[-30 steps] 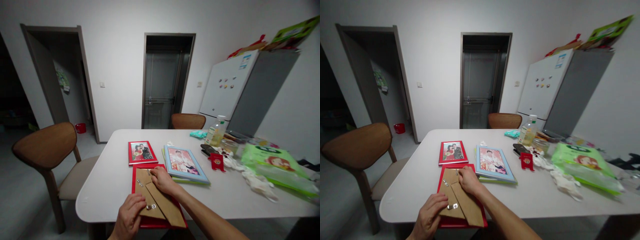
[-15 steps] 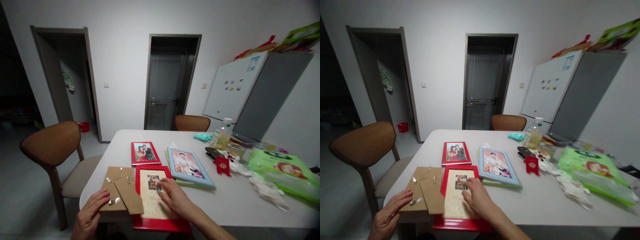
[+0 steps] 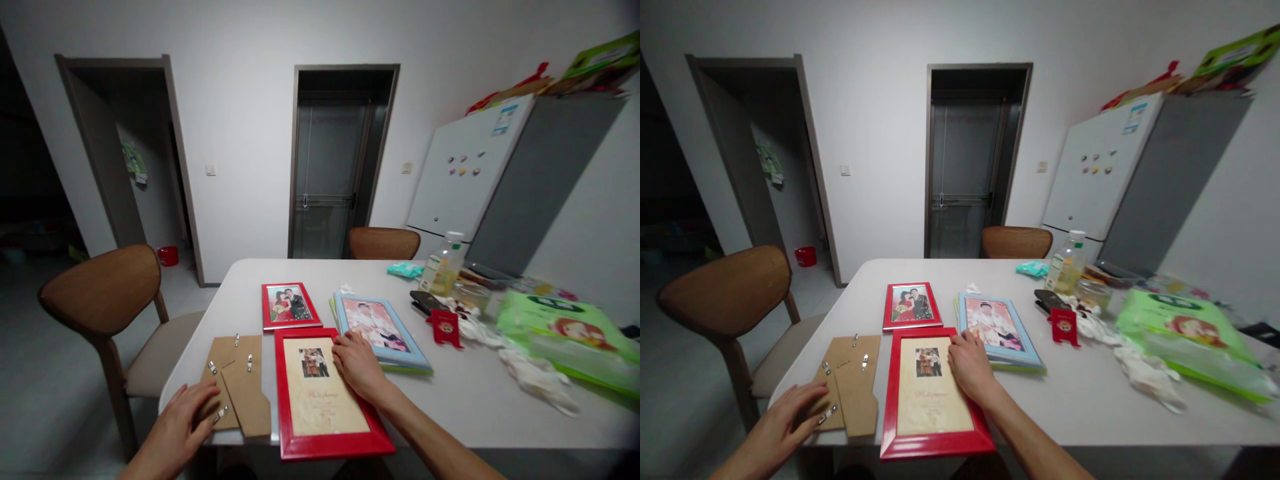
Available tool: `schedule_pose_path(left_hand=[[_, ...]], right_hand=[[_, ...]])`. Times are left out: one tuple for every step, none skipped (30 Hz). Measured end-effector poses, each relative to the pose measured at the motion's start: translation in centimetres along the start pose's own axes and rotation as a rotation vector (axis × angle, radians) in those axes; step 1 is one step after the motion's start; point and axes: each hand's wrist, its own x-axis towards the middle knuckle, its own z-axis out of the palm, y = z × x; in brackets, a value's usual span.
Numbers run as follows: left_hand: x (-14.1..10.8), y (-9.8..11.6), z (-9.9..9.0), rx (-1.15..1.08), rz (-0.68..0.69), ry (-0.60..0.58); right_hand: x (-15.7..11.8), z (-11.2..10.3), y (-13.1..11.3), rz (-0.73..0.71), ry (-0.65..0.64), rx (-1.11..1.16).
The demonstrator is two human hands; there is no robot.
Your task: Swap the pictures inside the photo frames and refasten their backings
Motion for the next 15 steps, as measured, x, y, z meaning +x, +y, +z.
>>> schedule_pose_path(left_hand=[[0.3, 1.4, 0.5, -0.015, 0.012, 0.026], [0.7, 3.0, 1.1, -0.044, 0.045, 0.027], [1.1, 4.8, 1.7, -0.067, 0.082, -0.006], [1.6, 6.6, 2.3, -0.090, 0.117, -0.064], [2.1, 8.5, 3.0, -0.113, 0.146, -0.132], [2.5, 10.1, 3.5, -0.137, 0.163, -0.184], [3.0, 11.5, 4.0, -0.151, 0.150, -0.223], [3.3, 12.5, 4.4, -0.155, 0.120, -0.257], [3.6, 13.1, 4.7, -0.154, 0.096, -0.276], [3.8, 13.5, 4.9, -0.147, 0.076, -0.289], [3.9, 13.5, 5.0, -0.137, 0.066, -0.298], [3.8, 13.3, 4.9, -0.125, 0.062, -0.301], [3.7, 13.0, 4.8, -0.111, 0.067, -0.305], [3.6, 12.7, 4.7, -0.097, 0.072, -0.310], [3.5, 12.4, 4.6, -0.084, 0.077, -0.312]], right_hand=[[0.0, -0.2, 0.0, 0.000, -0.001, 0.013], [-0.1, -0.4, -0.1, 0.008, 0.001, 0.018], [-0.1, -0.5, -0.2, 0.019, 0.009, 0.017], [-0.2, -0.5, -0.3, 0.029, 0.018, 0.011], [-0.2, -0.5, -0.4, 0.033, 0.027, 0.005], [-0.3, -0.4, -0.4, 0.031, 0.033, 0.003], [-0.3, -0.3, -0.2, 0.026, 0.036, 0.007], [-0.3, -0.1, 0.0, 0.025, 0.039, 0.012], [-0.3, 0.0, 0.4, 0.030, 0.042, 0.018], [-0.3, 0.1, 0.9, 0.039, 0.044, 0.021], [-0.3, 0.2, 1.5, 0.050, 0.048, 0.019], [-0.3, 0.3, 2.1, 0.061, 0.053, 0.015], [-0.4, 0.5, 2.6, 0.068, 0.058, 0.010], [-0.4, 0.6, 3.1, 0.067, 0.062, 0.005], [-0.5, 0.7, 3.5, 0.058, 0.065, 0.000]])
